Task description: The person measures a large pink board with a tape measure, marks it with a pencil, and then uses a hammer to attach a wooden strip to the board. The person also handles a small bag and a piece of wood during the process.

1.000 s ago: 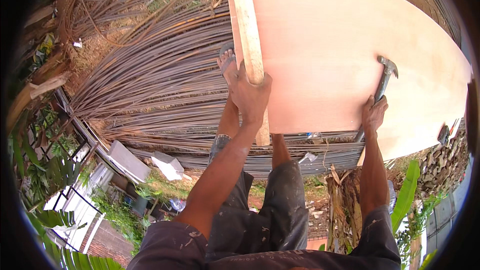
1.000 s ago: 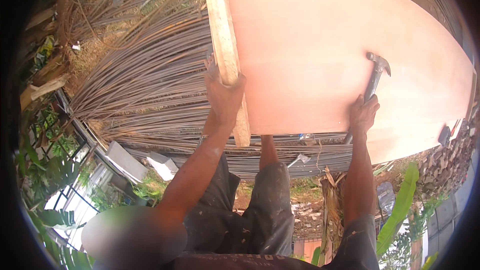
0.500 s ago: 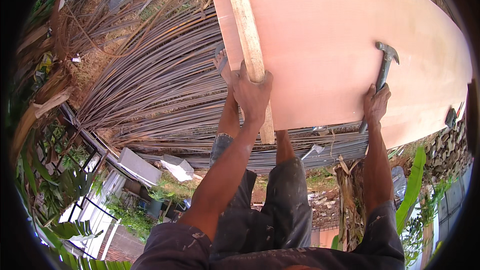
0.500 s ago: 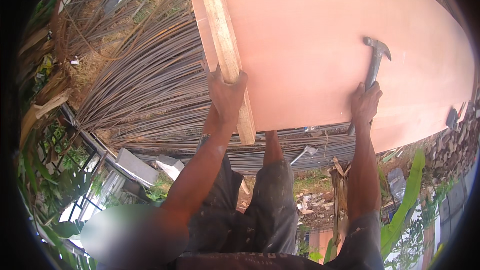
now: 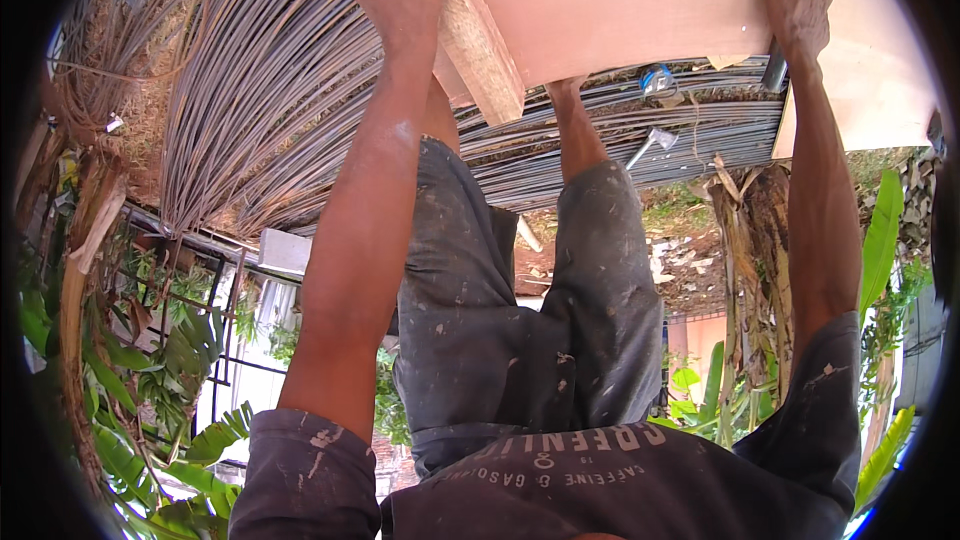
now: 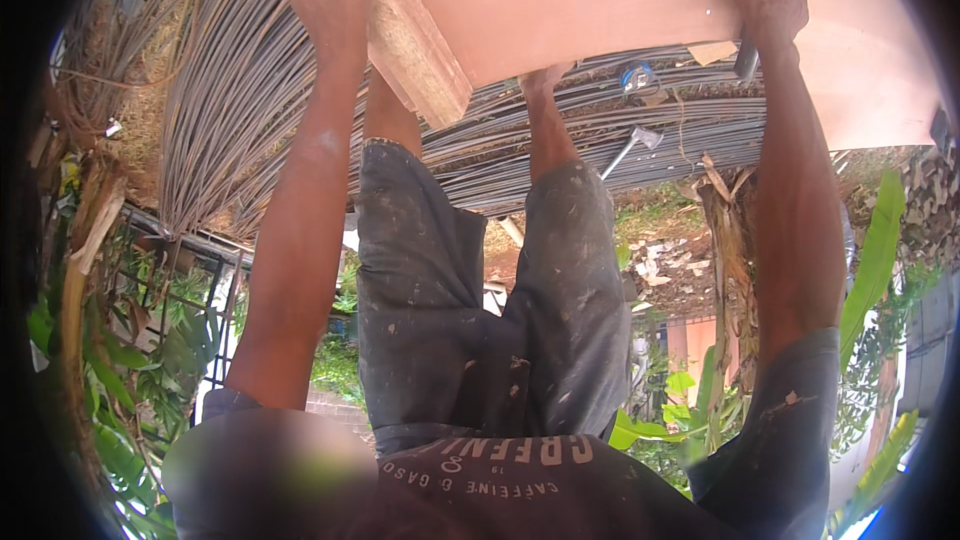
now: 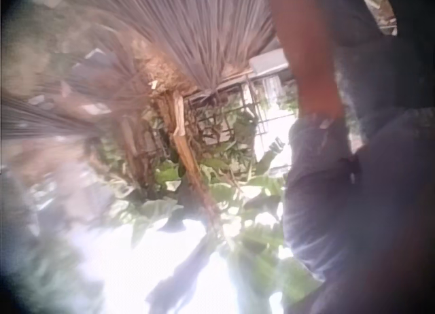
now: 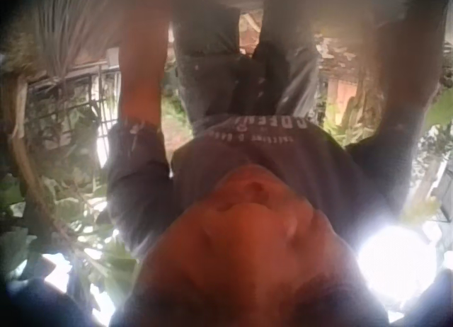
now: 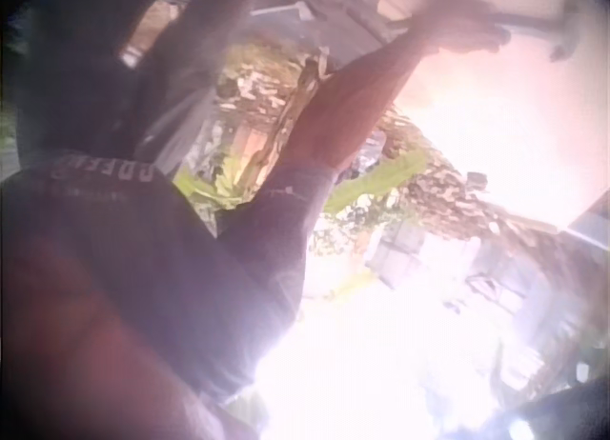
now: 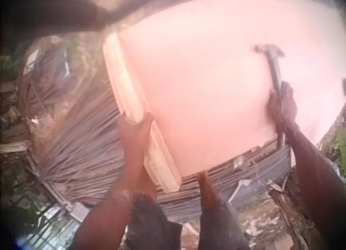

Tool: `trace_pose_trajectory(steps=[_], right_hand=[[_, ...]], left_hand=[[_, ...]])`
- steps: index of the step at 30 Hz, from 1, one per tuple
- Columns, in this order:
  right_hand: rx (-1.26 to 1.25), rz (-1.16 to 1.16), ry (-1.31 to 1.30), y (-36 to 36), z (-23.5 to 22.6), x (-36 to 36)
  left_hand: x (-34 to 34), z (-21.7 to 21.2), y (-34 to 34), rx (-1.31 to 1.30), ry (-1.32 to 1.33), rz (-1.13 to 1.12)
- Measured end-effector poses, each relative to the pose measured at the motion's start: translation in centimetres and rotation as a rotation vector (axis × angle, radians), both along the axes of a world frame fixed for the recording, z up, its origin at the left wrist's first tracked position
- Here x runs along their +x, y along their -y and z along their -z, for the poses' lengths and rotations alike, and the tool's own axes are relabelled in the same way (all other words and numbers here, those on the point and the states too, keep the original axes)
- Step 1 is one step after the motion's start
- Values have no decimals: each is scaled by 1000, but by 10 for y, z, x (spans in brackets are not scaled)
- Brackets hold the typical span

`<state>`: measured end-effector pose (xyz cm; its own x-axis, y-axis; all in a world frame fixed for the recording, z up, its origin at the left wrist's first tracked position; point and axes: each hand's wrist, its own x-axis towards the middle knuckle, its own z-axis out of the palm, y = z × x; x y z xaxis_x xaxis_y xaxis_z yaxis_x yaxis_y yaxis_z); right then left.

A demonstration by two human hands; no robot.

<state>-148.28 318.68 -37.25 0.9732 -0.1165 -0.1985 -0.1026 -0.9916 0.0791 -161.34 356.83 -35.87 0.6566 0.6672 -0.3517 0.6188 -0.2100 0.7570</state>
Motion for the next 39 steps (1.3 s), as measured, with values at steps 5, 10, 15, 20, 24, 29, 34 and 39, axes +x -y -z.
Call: trace_pose_trajectory(steps=[5,10,15,20,24,29,34,39], right_hand=[[129,-18,244,-31,3,-19],[120,42,107,-25,-2,-13],[213,79,27,-17,-17,2],[602,89,-239,14,-62,-28],[730,122,-123,-51,-111,-163],[988,284,-655,-110,-168,-334],[1068,113,-617,-210,-168,-368],[906,147,-592,-245,-141,-345]], left_hand=[[-5,-14,-5,148,-10,64],[-6,1,-9,204,47,53],[-11,27,-16,263,198,40],[-8,19,-1,-217,125,67],[-9,7,-29,5,3,131],[-3,5,-5,-399,78,-51],[-2,-5,-5,-226,77,-42],[-1,-2,-8,-214,62,45]])
